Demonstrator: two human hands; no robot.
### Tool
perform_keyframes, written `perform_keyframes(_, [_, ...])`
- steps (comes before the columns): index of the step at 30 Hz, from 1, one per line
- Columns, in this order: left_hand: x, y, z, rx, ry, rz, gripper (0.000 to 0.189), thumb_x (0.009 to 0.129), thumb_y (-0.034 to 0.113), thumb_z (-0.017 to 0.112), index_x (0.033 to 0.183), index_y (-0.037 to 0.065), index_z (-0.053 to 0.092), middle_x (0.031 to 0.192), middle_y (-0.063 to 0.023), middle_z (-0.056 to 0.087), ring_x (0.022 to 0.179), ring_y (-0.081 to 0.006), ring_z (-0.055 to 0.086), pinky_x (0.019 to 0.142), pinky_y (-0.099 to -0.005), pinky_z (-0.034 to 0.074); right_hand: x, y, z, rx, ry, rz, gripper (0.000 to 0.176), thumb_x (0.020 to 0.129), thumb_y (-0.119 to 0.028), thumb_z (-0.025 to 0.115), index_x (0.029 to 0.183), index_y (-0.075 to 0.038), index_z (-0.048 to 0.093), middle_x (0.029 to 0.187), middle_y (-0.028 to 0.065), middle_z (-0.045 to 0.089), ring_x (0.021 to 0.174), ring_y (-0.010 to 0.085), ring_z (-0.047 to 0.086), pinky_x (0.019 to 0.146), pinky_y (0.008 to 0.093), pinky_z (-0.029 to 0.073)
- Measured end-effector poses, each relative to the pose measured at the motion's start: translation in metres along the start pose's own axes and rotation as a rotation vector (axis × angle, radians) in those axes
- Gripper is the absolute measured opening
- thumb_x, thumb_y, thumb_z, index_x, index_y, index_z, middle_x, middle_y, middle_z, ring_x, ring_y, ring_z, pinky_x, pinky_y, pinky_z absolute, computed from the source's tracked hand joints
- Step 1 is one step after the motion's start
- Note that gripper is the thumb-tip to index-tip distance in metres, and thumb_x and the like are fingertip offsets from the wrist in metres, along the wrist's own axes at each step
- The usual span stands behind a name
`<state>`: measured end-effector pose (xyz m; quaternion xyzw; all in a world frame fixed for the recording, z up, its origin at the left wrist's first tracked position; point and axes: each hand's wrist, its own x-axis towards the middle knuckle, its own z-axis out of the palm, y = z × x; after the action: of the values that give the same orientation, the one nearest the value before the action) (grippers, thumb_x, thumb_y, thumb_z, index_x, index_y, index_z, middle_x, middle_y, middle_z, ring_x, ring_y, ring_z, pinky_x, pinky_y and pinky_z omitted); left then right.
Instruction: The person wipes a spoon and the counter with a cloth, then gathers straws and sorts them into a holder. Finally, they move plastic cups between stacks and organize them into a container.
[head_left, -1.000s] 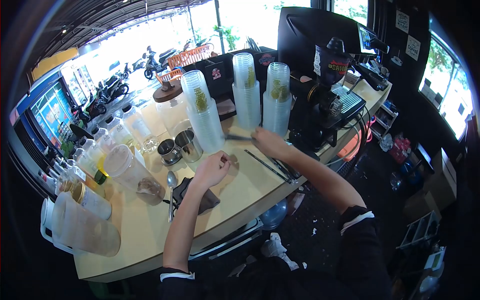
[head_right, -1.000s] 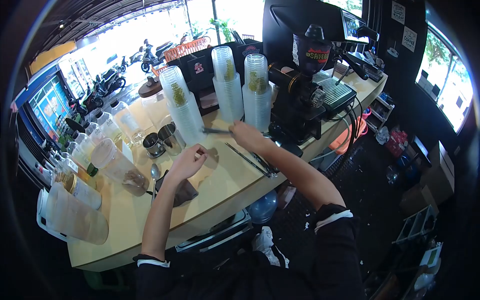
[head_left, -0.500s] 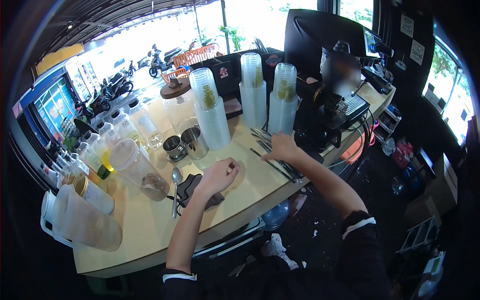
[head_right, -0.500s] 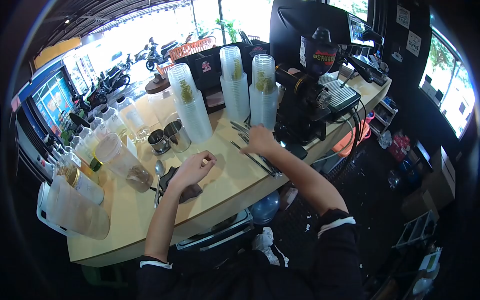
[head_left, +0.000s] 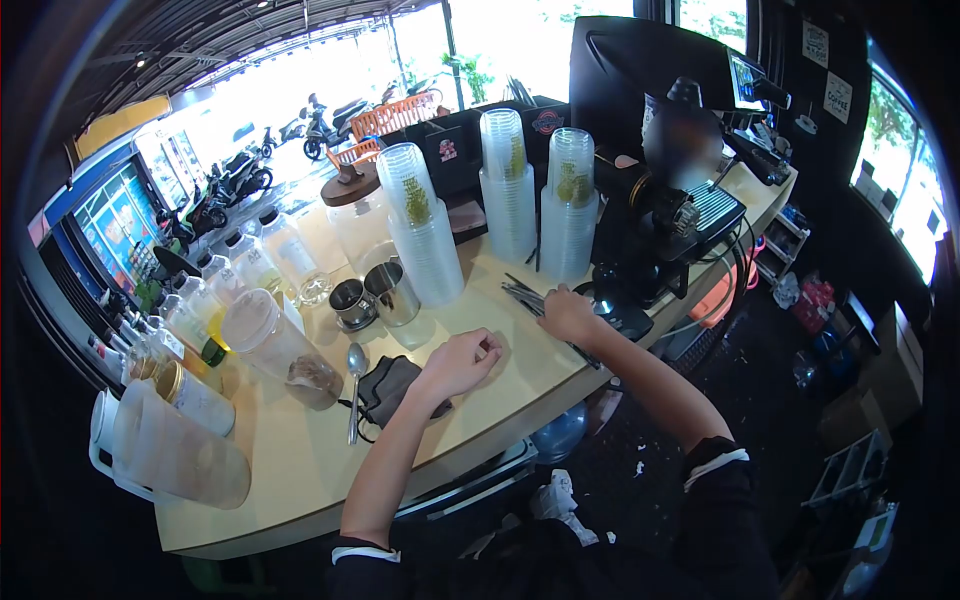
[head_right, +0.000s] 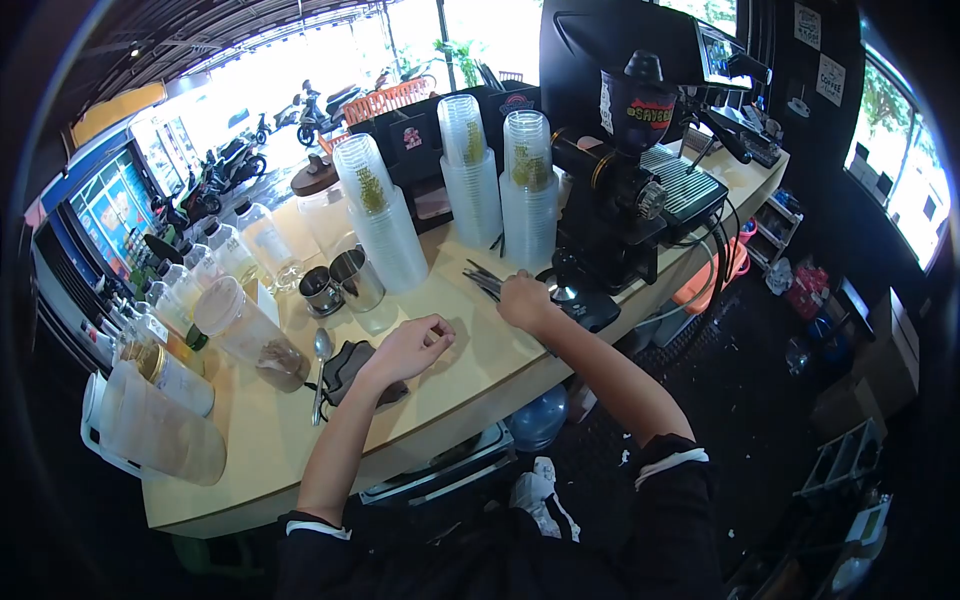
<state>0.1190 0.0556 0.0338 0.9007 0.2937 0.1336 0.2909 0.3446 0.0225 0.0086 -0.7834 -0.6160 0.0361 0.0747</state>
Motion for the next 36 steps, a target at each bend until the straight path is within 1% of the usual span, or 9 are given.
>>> perform_keyframes(7, [-0.001,0.004,-0.002,-0.001,0.003,-0.013,0.026,0.085,0.027,0.054,0.096,0.004,0.058,0.085,-0.0106,0.064,0.070,-0.0210,0.062,0.064,-0.0330,0.047,0.011,-0.023,-0.003,0.057,-0.194,0.004,0.033,0.071,-0.022,0.061,0.093,0.002,0.064,0.093,0.0217,0.064,0.091,0.0342,0.062,0.081,0.0408,0.049])
perform_keyframes(10, [-0.005,0.012,-0.005,0.034,0.045,-0.040,0.025,0.085,0.027,0.054,0.096,0.005,0.058,0.085,-0.0090,0.064,0.071,-0.0211,0.063,0.066,-0.0331,0.048,0.012,-0.033,0.001,-0.041,-0.150,-0.010,0.028,0.068,-0.020,0.062,0.088,0.000,0.066,0.090,0.0198,0.065,0.088,0.0327,0.064,0.079,0.0398,0.050])
perform_keyframes(18, [-0.012,0.026,-0.011,0.005,0.188,-0.065,0.024,0.081,0.026,0.059,0.095,0.006,0.057,0.093,-0.0081,0.063,0.078,-0.0220,0.063,0.070,-0.0337,0.048,0.009,-0.035,-0.007,-0.154,-0.148,-0.096,0.027,0.071,-0.018,0.062,0.095,-0.006,0.066,0.097,0.0141,0.064,0.092,0.0281,0.063,0.078,0.0378,0.051])
perform_keyframes(21, [-0.008,0.022,-0.012,0.152,0.413,0.079,0.033,0.077,0.024,0.064,0.103,0.005,0.054,0.101,-0.0109,0.061,0.088,-0.0231,0.061,0.073,-0.0325,0.047,0.003,-0.044,-0.010,-0.288,-0.025,-0.269,0.020,0.072,-0.016,0.061,0.089,-0.007,0.066,0.090,0.0129,0.065,0.085,0.0263,0.065,0.071,0.0375,0.052])
perform_keyframes(23, [-0.007,0.027,-0.015,0.542,0.560,0.270,0.046,0.072,0.022,0.069,0.110,0.004,0.050,0.107,-0.0142,0.057,0.094,-0.0238,0.059,0.077,-0.0326,0.046,0.000,-0.054,-0.014,-0.410,0.107,-0.442,0.011,0.075,-0.013,0.058,0.080,-0.008,0.066,0.082,0.0115,0.066,0.077,0.0239,0.067,0.063,0.0354,0.052])
perform_keyframes(27, [0.016,0.012,-0.014,0.326,0.255,0.204,0.056,0.070,0.024,0.070,0.115,0.002,0.045,0.091,-0.0158,0.063,0.095,-0.0273,0.058,0.080,-0.0347,0.045,-0.003,-0.077,-0.032,-0.362,0.205,-0.524,0.009,0.072,-0.013,0.059,0.077,-0.008,0.065,0.080,0.0115,0.066,0.073,0.0239,0.067,0.060,0.0355,0.052])
perform_keyframes(29, [0.025,0.010,-0.024,-0.080,0.096,0.135,0.055,0.072,0.022,0.068,0.116,0.001,0.043,0.090,-0.0212,0.062,0.087,-0.0337,0.060,0.078,-0.0385,0.046,0.000,-0.075,-0.039,-0.311,0.206,-0.627,0.008,0.069,-0.012,0.062,0.076,-0.007,0.064,0.077,0.0105,0.065,0.068,0.0235,0.066,0.055,0.0342,0.051])
perform_keyframes(33, [0.024,0.004,-0.025,-0.108,0.052,0.123,0.044,0.076,0.018,0.063,0.112,0.001,0.044,0.087,-0.0251,0.060,0.082,-0.0401,0.059,0.074,-0.0431,0.046,-0.009,-0.077,-0.054,-0.278,0.196,-0.624,0.011,0.066,-0.012,0.064,0.075,-0.006,0.063,0.071,0.0082,0.064,0.071,0.0240,0.066,0.062,0.0370,0.050])
perform_keyframes(36, [0.013,0.004,-0.030,0.036,0.079,-0.001,0.031,0.080,0.015,0.056,0.105,0.000,0.047,0.087,-0.0270,0.059,0.085,-0.0421,0.057,0.073,-0.0468,0.044,-0.004,-0.075,-0.053,-0.329,0.142,-0.675,0.019,0.065,-0.011,0.065,0.083,-0.004,0.061,0.083,0.0112,0.063,0.082,0.0256,0.064,0.074,0.0404,0.048])
